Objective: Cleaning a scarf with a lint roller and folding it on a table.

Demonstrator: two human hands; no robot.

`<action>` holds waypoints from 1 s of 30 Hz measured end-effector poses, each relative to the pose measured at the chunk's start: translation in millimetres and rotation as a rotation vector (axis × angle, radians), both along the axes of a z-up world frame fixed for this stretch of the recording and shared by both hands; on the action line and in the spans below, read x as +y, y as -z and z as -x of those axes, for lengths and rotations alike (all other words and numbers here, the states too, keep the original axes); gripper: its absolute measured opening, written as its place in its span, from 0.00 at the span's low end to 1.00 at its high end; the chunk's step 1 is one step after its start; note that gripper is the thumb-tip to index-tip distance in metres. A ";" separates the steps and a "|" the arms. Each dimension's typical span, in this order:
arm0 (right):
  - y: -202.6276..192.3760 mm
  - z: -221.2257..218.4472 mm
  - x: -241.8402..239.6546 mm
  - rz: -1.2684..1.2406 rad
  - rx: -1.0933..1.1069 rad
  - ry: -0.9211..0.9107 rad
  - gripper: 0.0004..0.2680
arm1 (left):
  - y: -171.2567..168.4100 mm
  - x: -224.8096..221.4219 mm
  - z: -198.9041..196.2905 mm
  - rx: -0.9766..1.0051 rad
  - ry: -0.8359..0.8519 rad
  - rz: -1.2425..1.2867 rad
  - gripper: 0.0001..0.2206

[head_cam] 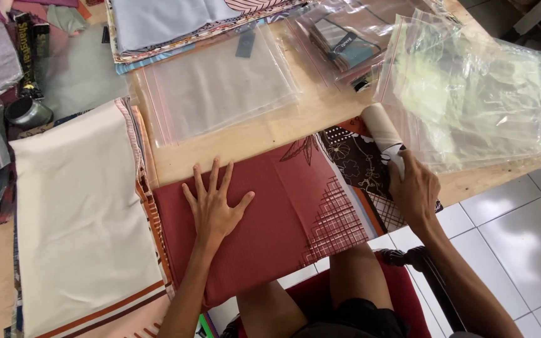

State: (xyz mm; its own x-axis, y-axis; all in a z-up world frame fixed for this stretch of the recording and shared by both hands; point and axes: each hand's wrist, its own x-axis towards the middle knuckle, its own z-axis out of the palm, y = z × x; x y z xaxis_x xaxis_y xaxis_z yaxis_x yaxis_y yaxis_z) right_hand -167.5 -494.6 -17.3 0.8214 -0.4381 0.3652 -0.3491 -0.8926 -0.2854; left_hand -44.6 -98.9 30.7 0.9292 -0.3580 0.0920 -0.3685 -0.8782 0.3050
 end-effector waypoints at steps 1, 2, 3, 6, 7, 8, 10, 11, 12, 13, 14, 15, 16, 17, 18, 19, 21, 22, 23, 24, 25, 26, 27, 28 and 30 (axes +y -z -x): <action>0.4 3.2 9.0 0.001 0.002 0.000 0.09 | 0.0 0.3 1.7 0.002 0.000 0.001 0.37; 0.5 6.4 17.9 -0.038 -0.041 -0.035 0.10 | -0.4 0.4 3.3 0.011 0.000 0.000 0.37; -0.4 3.6 25.7 -0.075 -0.095 -0.072 0.10 | -2.5 -0.2 0.1 0.009 -0.001 0.001 0.37; 22.1 -1.6 98.4 -0.112 -0.016 -0.228 0.06 | -0.9 -0.4 0.2 0.010 -0.006 -0.019 0.37; 25.9 -1.8 108.6 -0.114 -0.015 -0.226 0.06 | -2.1 -0.7 0.2 0.011 -0.003 -0.021 0.37; 29.5 -2.2 119.0 -0.135 0.047 -0.273 0.09 | -3.3 -0.8 0.1 0.016 -0.001 -0.017 0.37; 33.8 -9.1 116.0 -0.152 0.108 -0.319 0.12 | -3.9 -0.3 0.5 0.019 0.002 -0.011 0.37; 34.6 -15.5 102.3 -0.015 0.101 -0.277 0.09 | -3.7 -0.4 0.4 0.017 -0.001 -0.024 0.37; 35.4 -21.9 88.6 0.121 0.093 -0.234 0.07 | -3.4 -0.3 0.4 0.016 -0.004 -0.037 0.37; 31.2 -23.6 71.9 0.121 0.097 -0.234 0.07 | -3.3 -0.6 0.4 0.019 -0.004 -0.037 0.37; 27.1 -25.3 55.4 0.132 0.056 -0.146 0.09 | -3.0 -0.6 0.5 0.013 -0.001 -0.034 0.37; 22.6 -28.9 38.8 0.144 0.012 -0.059 0.10 | -3.3 -0.5 -0.7 0.002 0.001 -0.032 0.37; 18.2 -29.6 29.8 0.145 0.012 -0.060 0.10 | -3.3 0.5 -0.2 0.003 0.001 -0.031 0.37; 13.5 -29.6 19.5 0.088 -0.021 -0.050 0.09 | -3.0 0.2 0.2 0.001 0.000 -0.029 0.37; 8.8 -29.5 8.9 0.031 -0.054 -0.041 0.09 | -2.6 -0.3 0.6 -0.001 -0.001 -0.027 0.37; 2.2 -22.7 17.8 0.033 -0.053 -0.038 0.09 | -2.5 -0.6 1.5 0.000 0.003 -0.024 0.37; -11.3 -13.0 35.8 -0.090 -0.120 -0.072 0.09 | -3.3 -0.4 1.3 -0.005 -0.001 -0.021 0.37; -0.7 0.1 55.5 -0.088 -0.123 -0.074 0.09 | -3.7 -0.5 0.3 -0.008 -0.002 -0.020 0.37; 10.8 16.6 76.0 -0.080 -0.096 -0.146 0.09 | -3.3 -0.4 1.1 -0.007 -0.002 -0.021 0.38; 22.4 33.1 96.3 -0.071 -0.069 -0.219 0.09 | -2.7 -0.6 1.9 -0.005 -0.002 -0.022 0.38; 7.2 41.5 109.3 -0.072 -0.068 -0.215 0.09 | 5.5 1.0 0.5 -0.004 0.002 -0.022 0.38; -8.1 49.9 122.4 -0.172 0.002 -0.375 0.10 | 13.7 2.8 -1.0 -0.060 0.016 -0.030 0.38; -23.1 56.0 136.7 -0.273 0.068 -0.537 0.11 | 21.0 6.0 -3.8 -0.120 0.028 -0.039 0.39; 2.0 52.8 124.4 -0.275 0.065 -0.535 0.11 | 13.3 3.3 -3.4 -0.121 0.031 -0.042 0.39; 52.8 49.5 102.0 0.110 -0.074 -0.324 0.09 | -1.6 -0.3 0.5 -0.007 0.007 -0.025 0.38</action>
